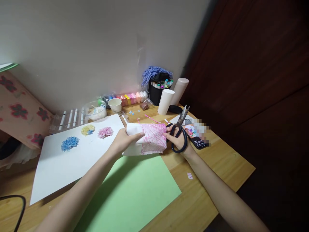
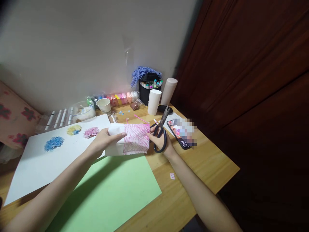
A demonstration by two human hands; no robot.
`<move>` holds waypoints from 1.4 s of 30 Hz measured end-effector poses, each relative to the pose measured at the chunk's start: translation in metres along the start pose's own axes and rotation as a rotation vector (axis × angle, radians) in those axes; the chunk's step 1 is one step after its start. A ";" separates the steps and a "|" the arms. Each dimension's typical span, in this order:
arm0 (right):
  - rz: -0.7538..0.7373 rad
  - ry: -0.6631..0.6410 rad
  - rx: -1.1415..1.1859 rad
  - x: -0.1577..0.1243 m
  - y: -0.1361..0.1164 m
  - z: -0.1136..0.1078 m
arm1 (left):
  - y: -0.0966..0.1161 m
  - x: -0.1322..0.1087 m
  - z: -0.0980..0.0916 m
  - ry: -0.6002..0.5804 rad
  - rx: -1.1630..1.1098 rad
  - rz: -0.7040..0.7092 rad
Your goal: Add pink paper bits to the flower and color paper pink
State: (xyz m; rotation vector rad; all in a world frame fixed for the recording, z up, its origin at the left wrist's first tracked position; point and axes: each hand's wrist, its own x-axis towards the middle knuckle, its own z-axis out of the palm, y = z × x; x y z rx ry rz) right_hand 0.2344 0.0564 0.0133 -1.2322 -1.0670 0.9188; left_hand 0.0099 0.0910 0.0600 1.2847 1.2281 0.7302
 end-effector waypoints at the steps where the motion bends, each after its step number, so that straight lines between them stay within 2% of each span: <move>1: 0.021 0.001 0.060 0.000 -0.001 0.001 | 0.001 -0.001 0.001 0.036 0.028 0.030; 3: 0.130 -0.037 0.224 -0.003 -0.005 0.005 | 0.001 0.001 0.000 0.127 0.053 0.133; 6: 0.405 -0.165 0.444 -0.010 -0.012 0.014 | -0.004 0.014 -0.010 0.269 -0.016 0.309; 10: 0.655 -0.441 0.437 -0.025 -0.011 0.025 | -0.016 0.032 -0.026 0.326 -0.139 0.304; 12: 0.705 -0.570 0.374 -0.033 -0.008 0.030 | -0.017 0.035 -0.031 0.342 -0.167 0.297; 16: 0.727 -0.741 0.297 -0.049 -0.005 0.035 | -0.006 0.030 -0.037 0.429 -0.274 0.340; 21: 0.701 -0.913 0.244 -0.068 -0.004 0.042 | -0.003 0.022 -0.029 0.460 -0.358 0.355; 23: 0.640 -0.938 0.234 -0.074 -0.001 0.045 | -0.009 0.022 -0.020 0.456 -0.336 0.347; 27: 0.504 -0.893 0.214 -0.079 0.003 0.048 | -0.018 0.022 -0.004 0.445 -0.277 0.373; 34: 0.588 -0.819 0.255 -0.076 0.003 0.051 | -0.019 0.021 0.001 0.443 -0.285 0.297; 38: 0.594 -0.819 0.260 -0.077 0.004 0.053 | -0.021 0.021 0.000 0.452 -0.228 0.369; 42: 0.635 -0.872 0.289 -0.079 0.005 0.054 | -0.024 0.023 0.000 0.484 -0.133 0.469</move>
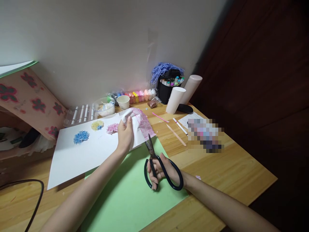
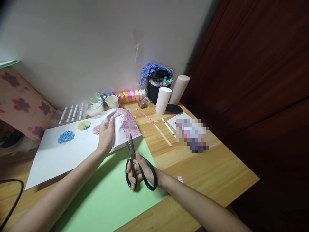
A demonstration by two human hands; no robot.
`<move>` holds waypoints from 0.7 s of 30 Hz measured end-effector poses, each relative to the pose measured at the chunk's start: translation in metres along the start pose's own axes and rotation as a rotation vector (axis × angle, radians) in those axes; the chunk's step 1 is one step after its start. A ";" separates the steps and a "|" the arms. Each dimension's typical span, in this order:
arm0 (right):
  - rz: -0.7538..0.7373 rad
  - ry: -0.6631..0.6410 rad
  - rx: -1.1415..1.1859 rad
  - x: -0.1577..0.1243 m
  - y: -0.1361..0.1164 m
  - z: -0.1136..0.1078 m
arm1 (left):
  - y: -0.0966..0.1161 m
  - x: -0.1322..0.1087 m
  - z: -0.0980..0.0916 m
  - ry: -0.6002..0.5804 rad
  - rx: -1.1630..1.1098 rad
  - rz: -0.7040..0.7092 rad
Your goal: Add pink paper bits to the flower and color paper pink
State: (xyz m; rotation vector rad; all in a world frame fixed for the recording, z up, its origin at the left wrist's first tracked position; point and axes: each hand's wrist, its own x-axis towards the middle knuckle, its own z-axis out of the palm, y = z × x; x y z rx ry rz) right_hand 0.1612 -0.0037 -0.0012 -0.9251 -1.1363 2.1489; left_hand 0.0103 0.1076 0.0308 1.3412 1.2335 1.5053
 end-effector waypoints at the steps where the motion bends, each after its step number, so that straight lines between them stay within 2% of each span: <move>1: 0.008 -0.017 0.015 0.000 0.001 0.000 | -0.001 0.000 0.000 0.003 0.019 0.019; 7: 0.002 -0.027 0.023 0.002 0.003 0.000 | -0.002 0.000 0.000 0.000 0.020 0.021; 12: -0.024 -0.005 0.077 0.005 0.006 -0.005 | 0.010 0.003 -0.002 0.071 -0.186 -0.135; 15: -0.061 -0.002 0.116 0.008 0.008 -0.010 | 0.015 0.005 -0.003 0.069 -0.309 -0.221; 21: -0.103 0.004 0.105 0.010 0.007 -0.015 | 0.015 0.004 -0.002 0.061 -0.403 -0.298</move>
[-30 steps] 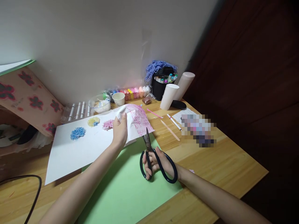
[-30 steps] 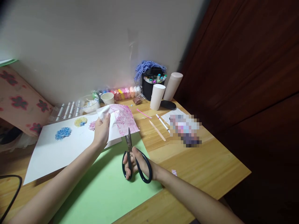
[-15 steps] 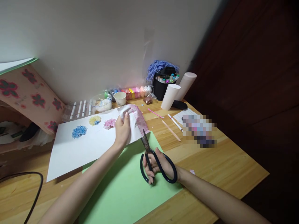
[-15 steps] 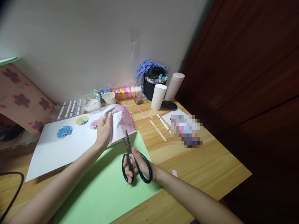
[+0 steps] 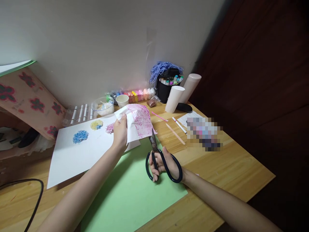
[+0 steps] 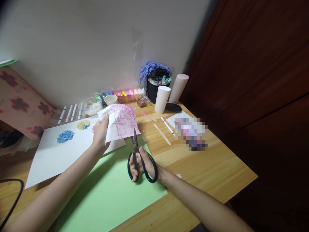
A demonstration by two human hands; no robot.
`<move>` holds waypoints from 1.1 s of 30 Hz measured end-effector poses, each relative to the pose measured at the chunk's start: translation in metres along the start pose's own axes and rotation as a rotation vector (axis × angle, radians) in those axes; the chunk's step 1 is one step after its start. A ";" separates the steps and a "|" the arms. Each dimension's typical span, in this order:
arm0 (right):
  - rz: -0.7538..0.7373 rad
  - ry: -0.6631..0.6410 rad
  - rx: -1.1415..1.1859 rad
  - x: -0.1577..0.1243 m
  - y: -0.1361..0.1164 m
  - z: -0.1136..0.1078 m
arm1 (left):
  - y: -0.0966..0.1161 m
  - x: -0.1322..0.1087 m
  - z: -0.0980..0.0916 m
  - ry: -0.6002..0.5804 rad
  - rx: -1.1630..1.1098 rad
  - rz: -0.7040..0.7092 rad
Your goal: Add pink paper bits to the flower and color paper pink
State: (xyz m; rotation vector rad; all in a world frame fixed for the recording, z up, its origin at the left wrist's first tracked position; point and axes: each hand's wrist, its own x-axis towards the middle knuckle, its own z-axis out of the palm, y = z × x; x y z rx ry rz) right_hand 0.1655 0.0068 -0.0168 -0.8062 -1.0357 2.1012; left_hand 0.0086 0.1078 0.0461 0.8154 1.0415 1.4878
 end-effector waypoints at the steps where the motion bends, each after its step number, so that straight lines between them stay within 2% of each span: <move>1: -0.006 0.011 -0.002 0.000 0.000 0.000 | -0.001 0.000 0.000 -0.003 -0.011 -0.003; 8: -0.036 0.036 0.010 -0.001 -0.001 0.002 | -0.004 0.001 0.000 -0.014 -0.033 -0.007; 24: -0.058 0.237 -0.032 0.003 0.013 0.004 | -0.001 0.000 0.001 0.035 -0.025 0.003; 33: -0.063 0.148 -0.010 0.002 0.005 0.007 | -0.003 -0.003 0.002 0.004 0.011 -0.015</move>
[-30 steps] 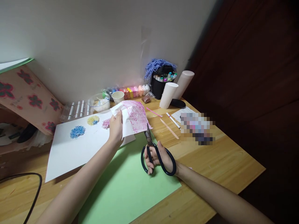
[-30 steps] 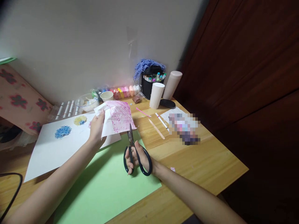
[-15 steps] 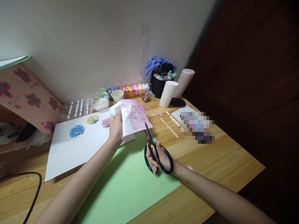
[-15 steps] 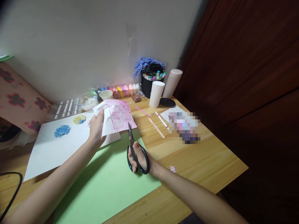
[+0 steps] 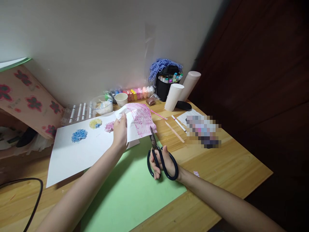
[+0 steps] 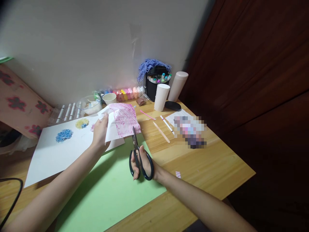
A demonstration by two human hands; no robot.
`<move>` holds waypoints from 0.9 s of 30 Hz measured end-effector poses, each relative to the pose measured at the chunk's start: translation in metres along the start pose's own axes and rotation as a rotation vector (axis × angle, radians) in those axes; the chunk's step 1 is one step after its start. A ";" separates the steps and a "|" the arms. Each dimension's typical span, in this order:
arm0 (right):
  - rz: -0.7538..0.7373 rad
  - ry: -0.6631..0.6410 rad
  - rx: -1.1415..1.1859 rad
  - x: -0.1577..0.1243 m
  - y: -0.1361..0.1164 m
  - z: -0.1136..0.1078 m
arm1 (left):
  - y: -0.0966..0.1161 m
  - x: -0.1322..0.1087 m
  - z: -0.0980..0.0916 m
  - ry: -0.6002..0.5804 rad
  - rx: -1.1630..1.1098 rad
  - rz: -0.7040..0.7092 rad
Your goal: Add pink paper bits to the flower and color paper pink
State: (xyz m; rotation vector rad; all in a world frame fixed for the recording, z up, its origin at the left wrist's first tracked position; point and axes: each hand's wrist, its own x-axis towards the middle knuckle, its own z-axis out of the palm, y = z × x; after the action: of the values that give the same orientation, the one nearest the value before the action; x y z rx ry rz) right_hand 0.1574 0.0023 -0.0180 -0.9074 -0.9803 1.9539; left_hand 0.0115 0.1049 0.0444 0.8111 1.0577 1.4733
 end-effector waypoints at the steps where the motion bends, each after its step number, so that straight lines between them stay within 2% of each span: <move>1: 0.005 -0.020 0.005 0.000 -0.002 -0.001 | -0.001 0.000 0.000 -0.009 0.005 0.001; 5: 0.012 -0.037 0.009 0.002 -0.007 -0.005 | -0.004 -0.002 0.000 -0.040 0.001 -0.015; 10: 0.009 -0.014 -0.010 0.004 -0.006 -0.009 | -0.006 -0.005 0.001 -0.022 0.003 -0.040; 15: 0.021 0.022 -0.004 0.008 0.001 -0.010 | -0.007 -0.004 0.001 -0.005 0.002 -0.056; 20: -0.039 0.087 -0.032 0.006 0.006 -0.006 | -0.006 -0.004 0.001 -0.003 -0.025 -0.049; 27: -0.027 0.008 0.018 0.004 -0.007 -0.002 | -0.006 -0.009 0.003 -0.044 -0.016 -0.043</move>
State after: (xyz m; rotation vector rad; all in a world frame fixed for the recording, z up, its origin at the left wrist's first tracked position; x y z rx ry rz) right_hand 0.1589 0.0091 -0.0142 -0.8870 -0.9636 1.9324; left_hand 0.0178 0.0971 0.0409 0.8011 1.0229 1.4201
